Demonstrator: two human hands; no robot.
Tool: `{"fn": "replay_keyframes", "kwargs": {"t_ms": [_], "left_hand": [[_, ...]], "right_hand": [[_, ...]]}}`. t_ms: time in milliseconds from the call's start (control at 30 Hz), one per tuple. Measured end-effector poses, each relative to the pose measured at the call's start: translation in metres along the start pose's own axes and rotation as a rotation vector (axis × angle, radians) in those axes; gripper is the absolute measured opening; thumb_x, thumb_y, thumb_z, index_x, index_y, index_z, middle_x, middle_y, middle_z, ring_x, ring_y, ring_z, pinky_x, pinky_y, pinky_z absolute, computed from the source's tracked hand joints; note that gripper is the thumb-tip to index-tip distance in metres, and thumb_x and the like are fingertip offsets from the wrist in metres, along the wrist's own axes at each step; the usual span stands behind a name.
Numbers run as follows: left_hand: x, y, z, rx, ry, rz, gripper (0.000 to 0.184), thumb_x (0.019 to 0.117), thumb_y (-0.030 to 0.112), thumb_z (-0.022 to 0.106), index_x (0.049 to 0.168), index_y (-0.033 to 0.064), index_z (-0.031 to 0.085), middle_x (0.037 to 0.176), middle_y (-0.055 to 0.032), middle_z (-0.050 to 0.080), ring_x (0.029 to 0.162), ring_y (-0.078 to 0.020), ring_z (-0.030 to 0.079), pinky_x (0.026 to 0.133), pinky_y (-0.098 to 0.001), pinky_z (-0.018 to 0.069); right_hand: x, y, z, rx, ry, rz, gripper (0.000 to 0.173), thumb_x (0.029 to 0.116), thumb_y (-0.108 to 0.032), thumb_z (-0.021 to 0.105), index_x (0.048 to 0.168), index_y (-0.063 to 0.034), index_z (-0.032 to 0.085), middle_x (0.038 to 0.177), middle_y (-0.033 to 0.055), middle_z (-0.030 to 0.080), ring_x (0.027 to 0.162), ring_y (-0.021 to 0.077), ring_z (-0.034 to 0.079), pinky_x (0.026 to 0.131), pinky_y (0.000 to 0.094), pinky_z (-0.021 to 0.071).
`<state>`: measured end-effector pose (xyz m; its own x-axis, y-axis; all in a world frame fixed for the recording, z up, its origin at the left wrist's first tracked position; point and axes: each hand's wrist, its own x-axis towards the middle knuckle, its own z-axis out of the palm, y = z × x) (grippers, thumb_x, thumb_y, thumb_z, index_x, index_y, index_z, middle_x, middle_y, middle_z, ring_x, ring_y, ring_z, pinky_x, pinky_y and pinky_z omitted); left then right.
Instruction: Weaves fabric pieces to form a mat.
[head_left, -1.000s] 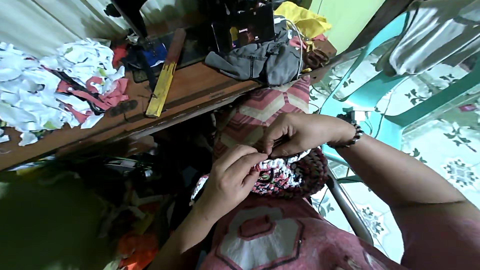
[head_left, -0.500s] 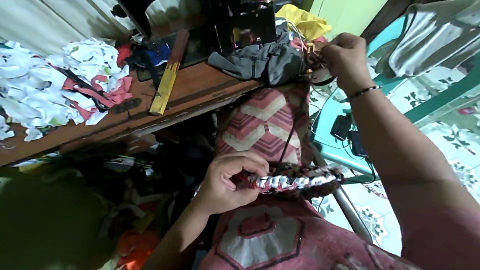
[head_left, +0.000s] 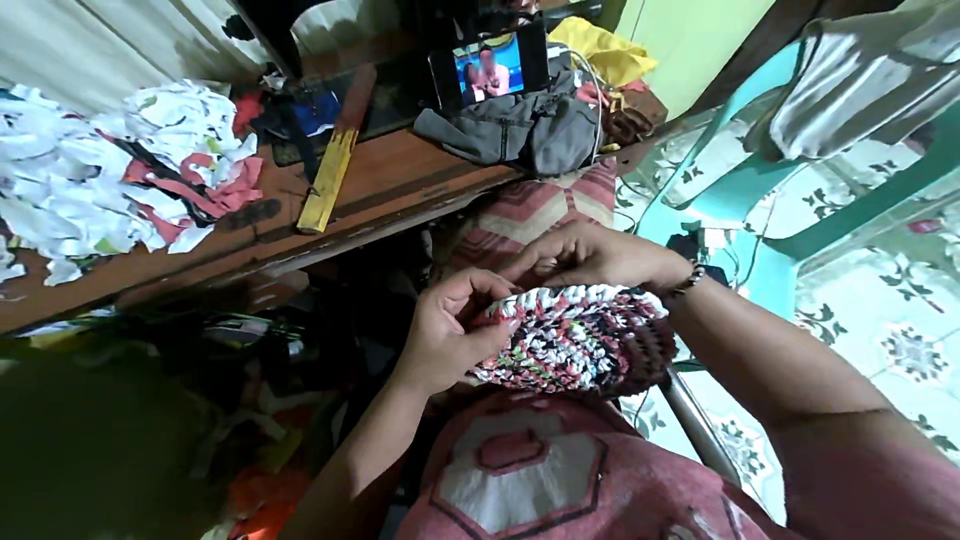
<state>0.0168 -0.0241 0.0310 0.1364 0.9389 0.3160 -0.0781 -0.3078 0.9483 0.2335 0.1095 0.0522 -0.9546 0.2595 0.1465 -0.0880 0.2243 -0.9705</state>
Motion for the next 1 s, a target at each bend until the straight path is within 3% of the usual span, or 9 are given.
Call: {"fn": "replay_keyframes", "kwargs": {"t_ms": [67,167,433,533,633,767,833,933,1000], "left_hand": [[0.0,0.0,0.0,0.005,0.044,-0.03,0.022,0.0822,-0.004,0.073,0.101,0.006,0.068,0.1,-0.0026,0.07,0.084,-0.0084,0.069,0.074,-0.0246,0.0611],[0.001,-0.003,0.0,0.0,0.076,-0.071,0.023,0.0824,-0.004,0.073,0.102,0.0053,0.068,0.102,-0.0041,0.07,0.085,-0.0099,0.069,0.075,-0.026,0.0612],[0.006,-0.008,-0.001,-0.07,0.043,-0.167,0.024,0.0812,-0.005,0.073,0.103,0.0049,0.069,0.09,-0.0023,0.071,0.077,-0.0077,0.068,0.071,-0.0245,0.0598],[0.011,-0.009,-0.005,-0.086,0.05,-0.224,0.024,0.0831,-0.002,0.073,0.106,0.0055,0.069,0.091,-0.0025,0.071,0.077,-0.008,0.068,0.071,-0.0246,0.0596],[0.014,-0.014,-0.013,-0.126,0.032,-0.217,0.019,0.091,0.009,0.07,0.109,0.0047,0.069,0.094,-0.0037,0.07,0.081,-0.0091,0.068,0.074,-0.0259,0.0596],[0.016,-0.017,-0.016,-0.116,0.066,-0.199,0.019,0.0911,0.005,0.071,0.11,0.0034,0.067,0.095,-0.0066,0.07,0.083,-0.0124,0.068,0.076,-0.0288,0.0606],[0.017,-0.016,-0.014,-0.12,0.109,-0.189,0.019,0.09,-0.001,0.07,0.108,0.0032,0.066,0.094,-0.0071,0.069,0.082,-0.0126,0.068,0.075,-0.0293,0.0608],[0.018,-0.018,-0.011,-0.131,0.183,-0.204,0.02,0.0886,-0.005,0.07,0.105,0.0049,0.064,0.095,-0.0074,0.069,0.081,-0.013,0.068,0.073,-0.0291,0.0607],[0.018,-0.018,-0.008,-0.134,0.215,-0.23,0.02,0.088,-0.005,0.071,0.102,0.007,0.064,0.098,-0.0066,0.068,0.083,-0.0129,0.067,0.073,-0.029,0.0605]], "right_hand": [[0.0,0.003,0.002,0.011,0.021,0.043,0.017,0.0911,0.01,0.058,0.101,0.0033,0.07,0.082,0.0005,0.07,0.072,-0.0006,0.063,0.067,0.0158,0.0536],[-0.001,0.013,0.006,0.066,0.047,0.026,0.012,0.0869,0.009,0.059,0.088,-0.0004,0.067,0.073,-0.002,0.065,0.066,-0.0013,0.06,0.06,0.015,0.0501],[0.007,0.028,-0.003,-0.262,0.309,0.031,0.006,0.0908,-0.005,0.066,0.085,-0.0035,0.064,0.068,-0.0042,0.059,0.059,-0.0028,0.051,0.055,0.0151,0.043],[0.009,0.038,-0.01,-0.298,0.279,-0.003,0.006,0.0923,-0.002,0.067,0.087,0.0004,0.066,0.071,-0.0046,0.059,0.062,-0.0061,0.05,0.059,0.0118,0.0428],[0.003,0.043,-0.015,-0.2,0.245,0.027,0.008,0.0964,-0.003,0.064,0.101,0.0022,0.069,0.081,-0.0015,0.066,0.07,-0.0035,0.058,0.066,0.0137,0.0499],[-0.017,0.048,-0.016,0.123,0.283,0.18,0.043,0.1074,-0.028,0.036,0.118,-0.0064,0.071,0.106,0.001,0.073,0.094,0.0043,0.068,0.083,0.0234,0.0574],[-0.025,0.054,-0.014,0.212,0.331,0.203,0.047,0.1066,-0.034,0.032,0.117,-0.012,0.072,0.107,-0.0025,0.073,0.096,0.0028,0.067,0.085,0.0237,0.0574],[-0.034,0.054,-0.014,0.307,0.36,0.176,0.043,0.1021,-0.044,0.044,0.116,-0.0157,0.074,0.103,-0.0034,0.075,0.092,0.0033,0.07,0.08,0.0247,0.0597],[-0.036,0.043,-0.017,0.239,0.247,0.136,0.051,0.0964,-0.056,0.057,0.12,-0.0134,0.071,0.104,-0.0038,0.074,0.092,0.0033,0.069,0.08,0.0235,0.0593]]}}
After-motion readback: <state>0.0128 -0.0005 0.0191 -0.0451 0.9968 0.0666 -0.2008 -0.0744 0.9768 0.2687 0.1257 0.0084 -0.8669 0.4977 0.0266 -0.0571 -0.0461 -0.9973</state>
